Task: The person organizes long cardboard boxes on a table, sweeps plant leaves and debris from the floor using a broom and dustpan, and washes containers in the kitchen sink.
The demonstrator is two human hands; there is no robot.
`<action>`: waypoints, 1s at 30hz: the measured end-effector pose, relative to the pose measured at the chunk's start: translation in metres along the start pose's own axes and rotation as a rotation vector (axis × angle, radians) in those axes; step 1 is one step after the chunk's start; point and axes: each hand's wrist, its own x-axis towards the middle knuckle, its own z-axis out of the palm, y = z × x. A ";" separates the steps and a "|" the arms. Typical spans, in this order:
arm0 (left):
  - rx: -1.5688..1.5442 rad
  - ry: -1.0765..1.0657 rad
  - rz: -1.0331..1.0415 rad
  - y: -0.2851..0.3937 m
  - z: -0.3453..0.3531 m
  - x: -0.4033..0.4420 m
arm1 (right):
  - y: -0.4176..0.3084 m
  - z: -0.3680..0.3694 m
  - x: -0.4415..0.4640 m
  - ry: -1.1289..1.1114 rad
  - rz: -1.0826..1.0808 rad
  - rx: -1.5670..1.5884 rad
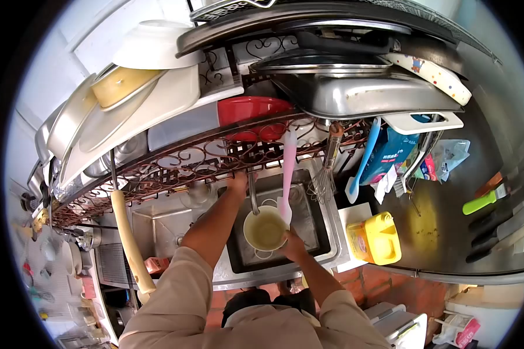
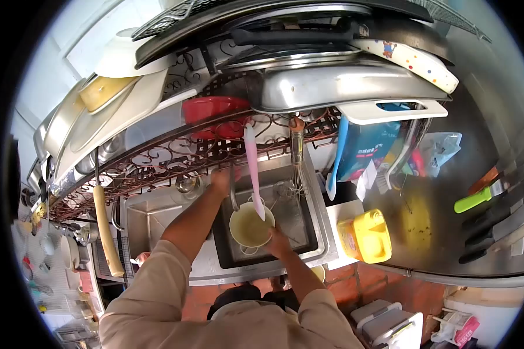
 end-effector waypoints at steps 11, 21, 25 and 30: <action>2.044 -1.345 0.408 -0.109 -0.119 -0.098 | 0.000 0.027 -0.003 -0.370 0.980 0.514; 1.447 -0.767 0.336 -0.143 -0.081 -0.094 | 0.056 0.092 0.042 0.205 0.446 0.480; 1.255 -0.557 0.200 -0.120 -0.079 -0.105 | 0.046 0.094 0.034 0.081 0.481 0.566; 0.692 0.000 -0.096 -0.130 -0.050 -0.084 | 0.061 0.142 0.004 0.092 0.436 0.465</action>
